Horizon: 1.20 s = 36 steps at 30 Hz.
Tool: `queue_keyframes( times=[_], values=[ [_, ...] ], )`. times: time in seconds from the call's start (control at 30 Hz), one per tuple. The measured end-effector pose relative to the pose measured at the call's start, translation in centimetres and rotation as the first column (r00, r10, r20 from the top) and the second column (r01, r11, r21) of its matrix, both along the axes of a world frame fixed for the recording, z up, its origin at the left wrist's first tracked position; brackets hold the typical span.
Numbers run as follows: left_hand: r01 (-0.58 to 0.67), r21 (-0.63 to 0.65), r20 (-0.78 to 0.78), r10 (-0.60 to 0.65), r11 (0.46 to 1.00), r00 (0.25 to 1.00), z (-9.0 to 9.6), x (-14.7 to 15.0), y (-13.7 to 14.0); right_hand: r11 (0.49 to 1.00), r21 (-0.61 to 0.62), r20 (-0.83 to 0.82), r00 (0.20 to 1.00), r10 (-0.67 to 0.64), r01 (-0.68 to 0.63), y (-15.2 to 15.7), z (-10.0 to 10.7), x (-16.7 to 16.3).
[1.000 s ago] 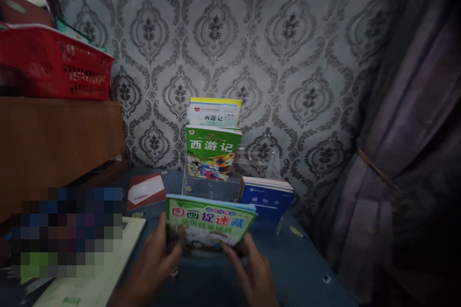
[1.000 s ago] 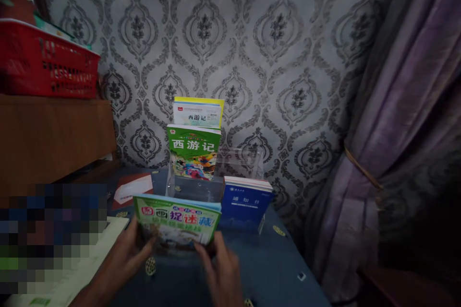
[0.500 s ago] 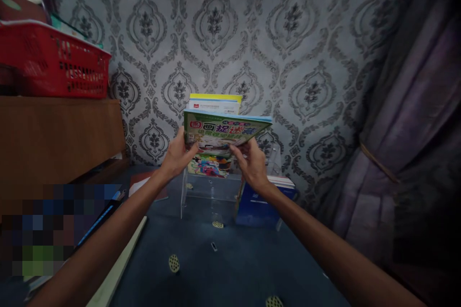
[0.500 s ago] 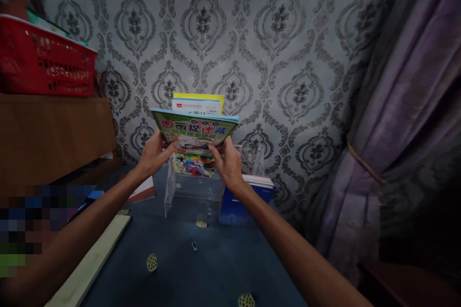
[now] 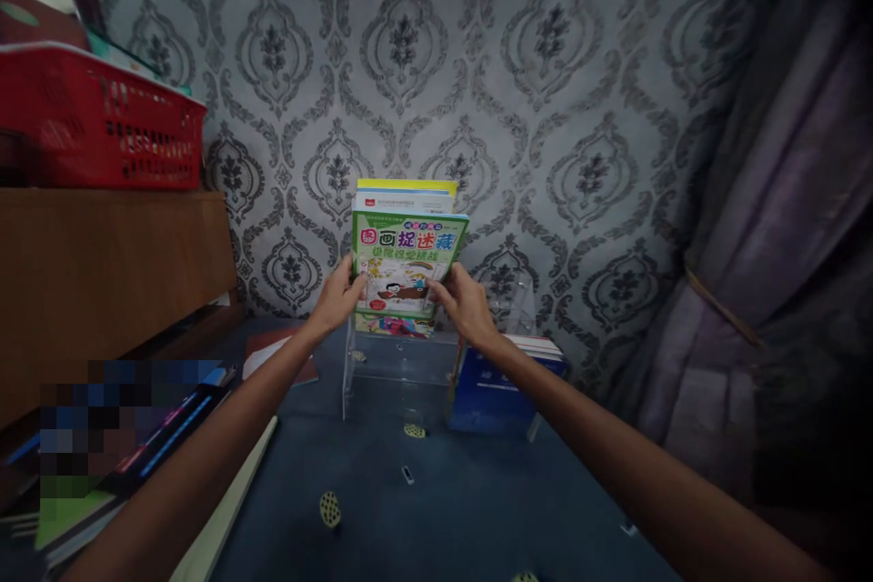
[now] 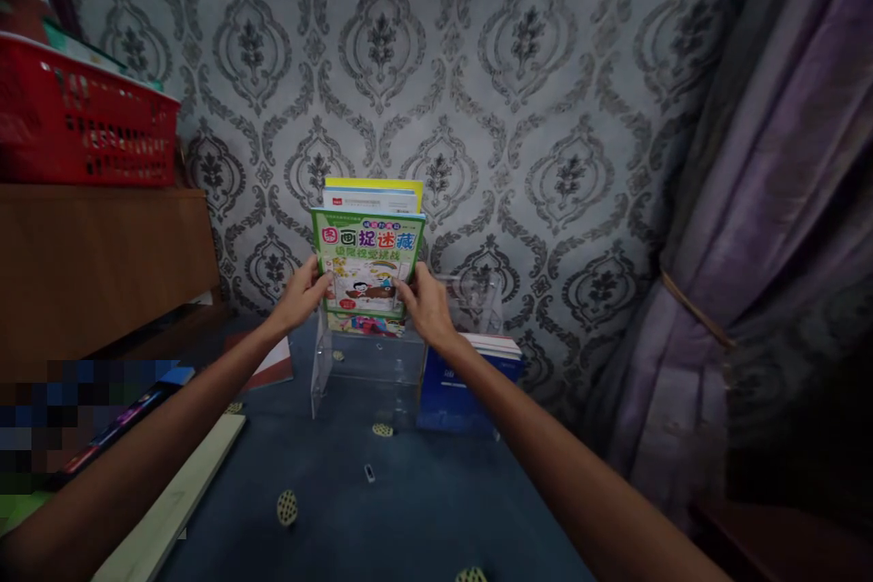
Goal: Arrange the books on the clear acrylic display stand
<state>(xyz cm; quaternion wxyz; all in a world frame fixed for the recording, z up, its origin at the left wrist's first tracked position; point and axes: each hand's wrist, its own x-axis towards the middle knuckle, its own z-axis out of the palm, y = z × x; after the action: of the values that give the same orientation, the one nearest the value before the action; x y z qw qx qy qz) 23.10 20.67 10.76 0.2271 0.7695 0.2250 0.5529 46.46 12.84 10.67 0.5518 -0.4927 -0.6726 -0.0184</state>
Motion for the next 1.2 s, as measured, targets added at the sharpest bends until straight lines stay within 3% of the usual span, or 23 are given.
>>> queue_keyframes(
  times=[0.17, 0.33, 0.43, 0.63, 0.73, 0.9, 1.1, 1.2],
  values=[
    [-0.247, 0.101, -0.18, 0.262, 0.964, 0.948, 0.3, -0.1, 0.8, 0.991, -0.098, 0.031, 0.995, -0.094, 0.097, 0.5, 0.5, 0.3],
    [-0.391, 0.194, -0.306, 0.434, 0.9, 0.848, 1.3, -0.1, 0.3, 0.971, -0.116, 0.15, 0.97, -0.193, 0.211, 1.2, 1.0, 0.6],
    [-0.381, 0.18, -0.324, 0.421, 0.907, 0.847, 1.6, -0.3, 0.3, 0.964, -0.132, 0.179, 0.962, -0.206, 0.231, 1.3, 1.1, 0.6],
    [-0.172, 0.015, -0.216, 0.171, 0.985, 0.961, 0.9, -0.5, 1.5, 0.95, -0.059, 0.248, 0.926, -0.285, 0.308, 1.1, 1.7, 1.0],
    [-0.103, -0.023, -0.207, 0.096, 0.994, 0.974, 0.5, -0.4, 1.9, 0.944, -0.049, 0.279, 0.912, -0.3, 0.326, 1.1, 2.1, 1.4],
    [-0.215, 0.136, -0.343, 0.249, 0.967, 0.906, 0.5, -1.4, 2.3, 0.924, -0.144, 0.352, 0.891, -0.287, 0.354, 1.1, 1.6, 0.9],
    [-0.294, 0.213, -0.499, 0.363, 0.932, 0.787, -0.1, -2.7, 2.0, 0.81, -0.152, 0.572, 0.719, -0.395, 0.566, 0.6, 0.7, -0.2],
    [-0.341, 0.222, -0.52, 0.407, 0.914, 0.751, -0.3, -2.6, 1.6, 0.77, -0.195, 0.601, 0.694, -0.395, 0.607, 0.0, 1.1, -0.7]
  ],
)
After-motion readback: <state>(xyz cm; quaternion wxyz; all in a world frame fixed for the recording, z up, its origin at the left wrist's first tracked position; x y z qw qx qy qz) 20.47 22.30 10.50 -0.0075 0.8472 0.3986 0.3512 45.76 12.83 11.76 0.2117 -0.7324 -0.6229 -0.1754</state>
